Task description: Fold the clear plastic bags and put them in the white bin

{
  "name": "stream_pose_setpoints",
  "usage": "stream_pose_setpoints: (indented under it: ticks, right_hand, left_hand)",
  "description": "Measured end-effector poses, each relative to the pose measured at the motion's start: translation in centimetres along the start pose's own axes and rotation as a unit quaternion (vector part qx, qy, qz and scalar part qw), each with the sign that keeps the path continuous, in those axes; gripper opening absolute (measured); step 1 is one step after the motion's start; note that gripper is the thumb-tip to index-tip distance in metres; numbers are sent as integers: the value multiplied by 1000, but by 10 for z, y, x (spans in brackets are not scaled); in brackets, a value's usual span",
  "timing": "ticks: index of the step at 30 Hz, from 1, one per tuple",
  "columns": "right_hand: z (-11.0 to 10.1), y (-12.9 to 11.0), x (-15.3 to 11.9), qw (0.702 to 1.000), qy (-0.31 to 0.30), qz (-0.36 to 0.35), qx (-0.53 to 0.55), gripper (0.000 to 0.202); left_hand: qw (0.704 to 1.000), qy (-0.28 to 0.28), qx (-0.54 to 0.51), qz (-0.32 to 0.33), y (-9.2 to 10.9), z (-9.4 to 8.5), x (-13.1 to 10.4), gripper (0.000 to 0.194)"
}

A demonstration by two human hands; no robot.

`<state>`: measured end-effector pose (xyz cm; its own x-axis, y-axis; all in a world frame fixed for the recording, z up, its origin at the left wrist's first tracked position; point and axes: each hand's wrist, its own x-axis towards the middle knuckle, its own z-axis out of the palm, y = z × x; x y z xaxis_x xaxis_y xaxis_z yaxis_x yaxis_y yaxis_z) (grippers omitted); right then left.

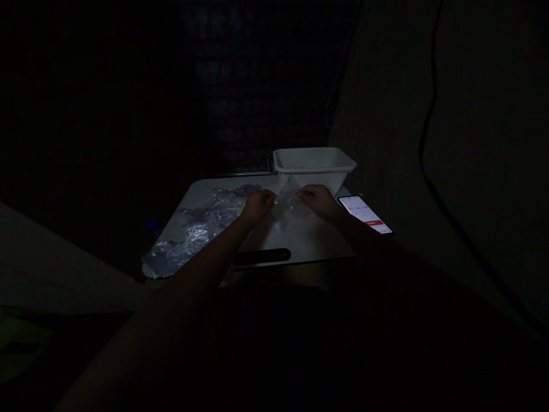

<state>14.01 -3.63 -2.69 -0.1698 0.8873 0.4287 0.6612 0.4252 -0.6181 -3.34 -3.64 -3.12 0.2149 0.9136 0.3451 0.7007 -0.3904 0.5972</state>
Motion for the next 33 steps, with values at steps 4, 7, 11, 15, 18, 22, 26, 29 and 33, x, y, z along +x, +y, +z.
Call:
stream_pose_setpoints:
  ticks: [4,7,11,15,18,22,26,29,33]
  right_hand:
    - [-1,3,-1,1000,-1,6,-26,17]
    - [-3,8,-2,999,-6,10,-44,17]
    - [-2,10,-4,998,-36,-1,-49,17]
    - [4,1,-4,997,-55,-30,-53,18]
    - [7,-8,-3,994,-56,-51,-73,17]
    - [6,-11,-3,992,-60,-58,-92,17]
    - [3,-7,-4,993,-54,-61,-88,17]
    - [2,-6,-5,993,-50,-52,-92,17]
    - [1,-4,-4,994,-52,-43,-90,16]
  left_hand:
    - [995,12,-83,-57,-2,-1,0,25]
    - [992,22,-94,-78,-4,-4,-1,25]
    - [997,43,-25,-57,-4,-10,-2,26]
    - [997,31,68,32,2,-6,-4,36]
    - [990,-64,71,103,9,3,-9,49]
    - [988,-127,14,87,18,13,-13,47]
    - [994,-101,32,40,21,13,-12,44]
    - [991,-98,80,39,19,11,-10,35]
    - [988,-96,108,46,14,6,-7,26]
